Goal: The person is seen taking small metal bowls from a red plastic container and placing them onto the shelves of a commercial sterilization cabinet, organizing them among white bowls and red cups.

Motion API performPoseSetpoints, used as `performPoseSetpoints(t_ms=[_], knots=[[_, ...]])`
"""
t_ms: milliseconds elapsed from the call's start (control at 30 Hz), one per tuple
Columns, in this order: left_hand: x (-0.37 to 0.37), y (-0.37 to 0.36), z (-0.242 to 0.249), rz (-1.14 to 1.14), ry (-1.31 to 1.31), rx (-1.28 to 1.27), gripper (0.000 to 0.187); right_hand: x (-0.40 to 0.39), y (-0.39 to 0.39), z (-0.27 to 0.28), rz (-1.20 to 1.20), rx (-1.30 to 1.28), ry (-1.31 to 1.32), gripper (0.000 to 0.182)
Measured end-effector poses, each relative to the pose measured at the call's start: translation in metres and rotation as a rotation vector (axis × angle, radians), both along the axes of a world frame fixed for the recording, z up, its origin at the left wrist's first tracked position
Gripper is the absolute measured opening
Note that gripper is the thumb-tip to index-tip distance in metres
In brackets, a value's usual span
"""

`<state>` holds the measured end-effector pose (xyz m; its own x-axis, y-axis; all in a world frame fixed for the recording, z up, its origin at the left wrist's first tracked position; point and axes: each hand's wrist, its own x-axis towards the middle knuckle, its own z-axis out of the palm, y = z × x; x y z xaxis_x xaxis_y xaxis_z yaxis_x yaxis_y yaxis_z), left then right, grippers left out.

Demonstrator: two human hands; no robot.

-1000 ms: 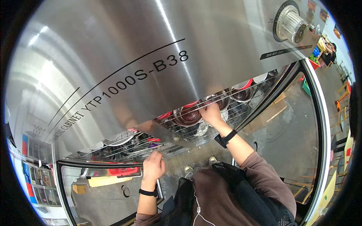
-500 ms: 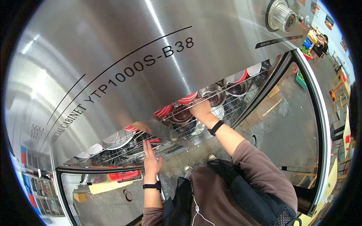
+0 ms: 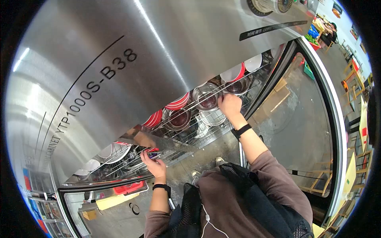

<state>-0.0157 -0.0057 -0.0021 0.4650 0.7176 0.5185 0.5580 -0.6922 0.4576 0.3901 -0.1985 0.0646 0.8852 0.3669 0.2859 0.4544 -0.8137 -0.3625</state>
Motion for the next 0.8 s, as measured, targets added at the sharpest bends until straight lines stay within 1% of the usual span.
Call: performPoseSetpoints(t_ms=[67, 100, 133, 233, 267, 300, 367, 467, 500, 600, 667, 767, 800], knots=[[-0.003, 0.003, -0.006, 0.005, 0.004, 0.052, 0.078, 0.004, 0.011, 0.005, 0.011, -0.057, 0.108, 0.039], [-0.004, 0.002, -0.003, 0.000, 0.016, 0.037, 0.078, 0.005, 0.017, 0.009, 0.019, -0.086, 0.162, 0.038], [-0.006, 0.001, 0.002, -0.004, 0.028, 0.023, 0.078, 0.006, 0.023, 0.010, 0.042, -0.104, 0.165, 0.034], [-0.010, 0.000, 0.006, -0.027, 0.024, -0.045, 0.079, 0.005, 0.045, 0.020, 0.082, -0.049, 0.182, 0.032], [-0.011, -0.002, 0.012, -0.032, 0.036, -0.065, 0.078, 0.014, 0.058, -0.001, 0.083, 0.032, 0.106, 0.032], [-0.011, -0.002, 0.017, -0.036, 0.048, -0.084, 0.078, 0.018, 0.062, 0.004, 0.120, 0.007, 0.235, 0.036], [-0.014, 0.002, 0.015, -0.057, 0.049, -0.049, 0.078, 0.026, 0.082, 0.011, 0.158, -0.107, 0.330, 0.041], [-0.013, 0.002, 0.017, -0.061, 0.044, -0.040, 0.077, 0.035, 0.094, -0.002, 0.322, -0.065, 0.110, 0.045], [-0.012, 0.001, 0.019, -0.059, 0.041, -0.043, 0.077, 0.043, 0.101, -0.016, 0.363, -0.047, 0.045, 0.044], [-0.009, -0.002, 0.022, -0.053, 0.013, -0.053, 0.077, 0.080, 0.132, -0.082, 0.410, 0.100, -0.097, 0.044], [-0.009, 0.002, 0.017, -0.045, -0.007, -0.061, 0.076, 0.087, 0.137, -0.090, 0.435, 0.162, -0.106, 0.044], [-0.009, 0.001, 0.014, -0.041, -0.033, -0.068, 0.074, 0.073, 0.119, -0.057, 0.449, 0.269, -0.094, 0.044], [-0.008, 0.002, 0.014, -0.041, -0.032, -0.067, 0.074, 0.074, 0.117, -0.055, 0.457, 0.316, -0.080, 0.044]])
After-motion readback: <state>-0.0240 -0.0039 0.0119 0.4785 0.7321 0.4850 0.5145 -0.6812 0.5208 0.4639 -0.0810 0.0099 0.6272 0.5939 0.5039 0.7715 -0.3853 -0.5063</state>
